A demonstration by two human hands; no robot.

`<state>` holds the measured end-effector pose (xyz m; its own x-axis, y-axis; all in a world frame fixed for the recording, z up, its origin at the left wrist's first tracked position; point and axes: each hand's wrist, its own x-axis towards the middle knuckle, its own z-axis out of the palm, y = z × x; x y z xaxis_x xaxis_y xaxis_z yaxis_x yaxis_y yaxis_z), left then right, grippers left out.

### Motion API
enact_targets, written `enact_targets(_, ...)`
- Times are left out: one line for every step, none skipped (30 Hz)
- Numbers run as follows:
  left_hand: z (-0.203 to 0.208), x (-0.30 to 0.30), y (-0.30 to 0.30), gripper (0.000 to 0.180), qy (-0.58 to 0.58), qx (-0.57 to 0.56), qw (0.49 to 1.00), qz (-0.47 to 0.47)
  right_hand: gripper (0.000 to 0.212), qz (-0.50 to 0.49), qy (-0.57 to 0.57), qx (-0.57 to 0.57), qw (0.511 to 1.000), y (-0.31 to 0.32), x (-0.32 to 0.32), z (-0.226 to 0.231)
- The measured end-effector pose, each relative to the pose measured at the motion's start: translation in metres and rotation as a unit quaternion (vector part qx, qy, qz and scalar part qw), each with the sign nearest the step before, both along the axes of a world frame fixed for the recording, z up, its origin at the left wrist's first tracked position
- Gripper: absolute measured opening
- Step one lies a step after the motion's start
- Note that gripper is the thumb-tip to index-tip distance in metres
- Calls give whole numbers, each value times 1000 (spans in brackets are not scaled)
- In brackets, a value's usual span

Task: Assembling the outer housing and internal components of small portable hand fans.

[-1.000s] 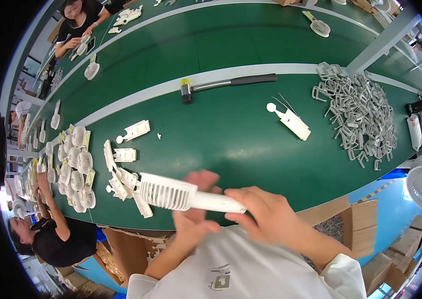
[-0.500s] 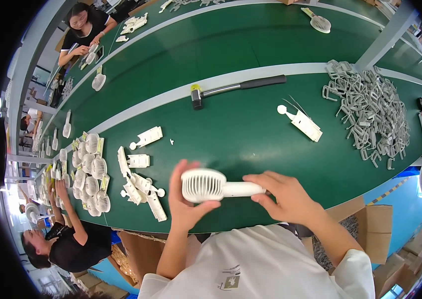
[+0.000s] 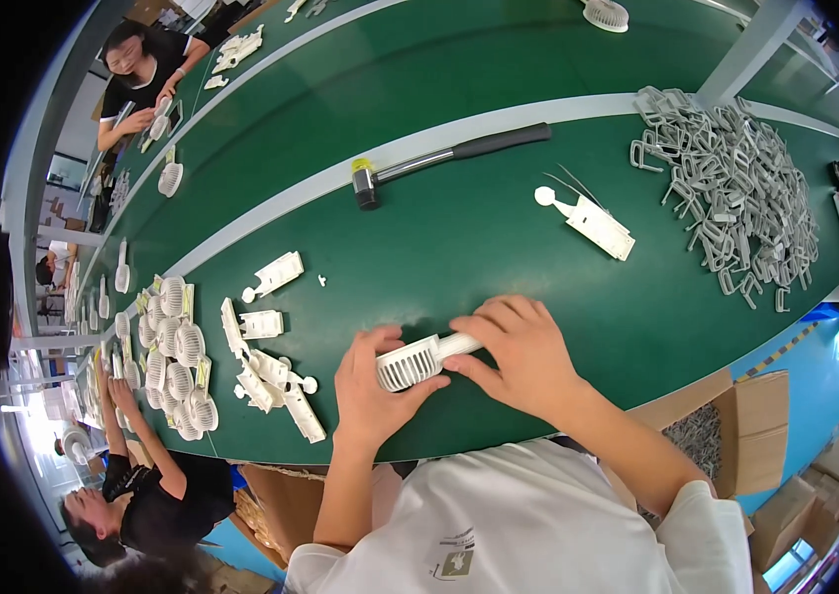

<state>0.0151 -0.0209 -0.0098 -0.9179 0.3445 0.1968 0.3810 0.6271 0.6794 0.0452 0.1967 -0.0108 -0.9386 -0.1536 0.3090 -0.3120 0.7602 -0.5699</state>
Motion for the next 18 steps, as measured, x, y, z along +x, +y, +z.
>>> enact_targets(2,-2,4,60,28,1,1000,-5,39,18,-11,-20,1000,-1,1,-2)
enact_targets(3,-3,6,57,56,2,998,-11,39,17,-13,-21,1000,0,2,-5)
enact_targets(0,-3,6,57,55,1,998,-12,40,23,-27,-40,999,1,2,-10)
enact_targets(-3,-5,4,55,75,2,997,-27,41,28,-40,-57,997,2,2,-11)
enact_targets(-6,-6,4,54,95,3,995,-41,41,26,-41,-58,997,2,2,-11)
enact_targets(-8,-5,3,54,95,3,995,-43,40,24,-38,-66,997,3,1,-11)
enact_targets(-11,-2,2,53,104,13,994,-36,38,25,-36,-76,996,2,1,-12)
enact_targets(-14,0,2,53,114,24,993,-29,38,26,-36,-77,996,1,1,-12)
enact_targets(-18,1,2,53,114,22,993,-28,37,15,-47,-84,995,-2,2,-12)
enact_targets(-22,1,4,53,136,41,990,-21,35,2,-56,-88,994,-2,3,-11)
enact_targets(-25,1,5,53,158,61,985,-15,35,2,-55,-88,995,-4,3,-9)
enact_targets(-26,2,4,53,160,61,985,-15,33,-6,-60,-87,994,-5,4,-7)
enact_targets(-27,0,4,54,156,65,985,-23,31,-17,-64,-84,994,-3,4,-6)
enact_targets(-27,-2,4,54,152,69,985,-30,31,-19,-61,-83,995,0,2,-4)
enact_targets(-24,-4,3,54,155,71,985,-32,33,12,-75,-75,994,4,-1,-2)
enact_targets(-19,-7,0,54,120,73,989,-50,34,43,-89,-68,993,7,-3,0)
enact_targets(-16,-10,-3,54,84,76,991,-68,34,40,-87,-68,993,12,-2,0)
enact_targets(-17,-11,-8,57,33,103,992,-72,35,76,-95,-63,991,21,1,-1)
